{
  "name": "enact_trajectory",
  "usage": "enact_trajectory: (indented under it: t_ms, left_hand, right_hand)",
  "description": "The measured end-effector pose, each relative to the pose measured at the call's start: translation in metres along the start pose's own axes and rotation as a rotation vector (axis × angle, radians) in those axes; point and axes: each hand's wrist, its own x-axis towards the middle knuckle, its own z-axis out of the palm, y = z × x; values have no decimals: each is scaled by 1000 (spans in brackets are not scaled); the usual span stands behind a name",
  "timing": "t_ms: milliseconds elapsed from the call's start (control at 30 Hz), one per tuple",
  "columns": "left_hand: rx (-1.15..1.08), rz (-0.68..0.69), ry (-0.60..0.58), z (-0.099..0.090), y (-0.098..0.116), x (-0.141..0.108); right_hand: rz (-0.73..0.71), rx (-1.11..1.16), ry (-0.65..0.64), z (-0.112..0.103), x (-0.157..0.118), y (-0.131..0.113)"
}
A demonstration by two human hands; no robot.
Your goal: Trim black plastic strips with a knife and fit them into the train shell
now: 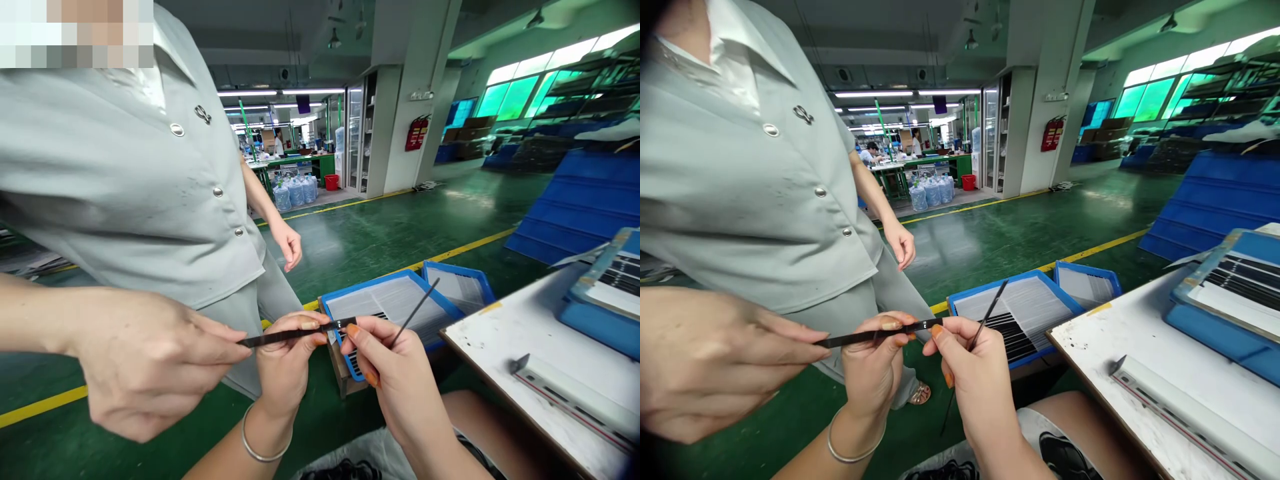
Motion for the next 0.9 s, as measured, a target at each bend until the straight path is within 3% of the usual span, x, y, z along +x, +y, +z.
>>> enact_trajectory:
  t_ms: [667,900]
  left_hand:
    - [-74,-47,0,0,2,15]
    - [-102,-94,30,5,1,13]
  right_hand:
    - [-18,-12,-6,7,9,-2]
    - [11,0,20,-6,4,8]
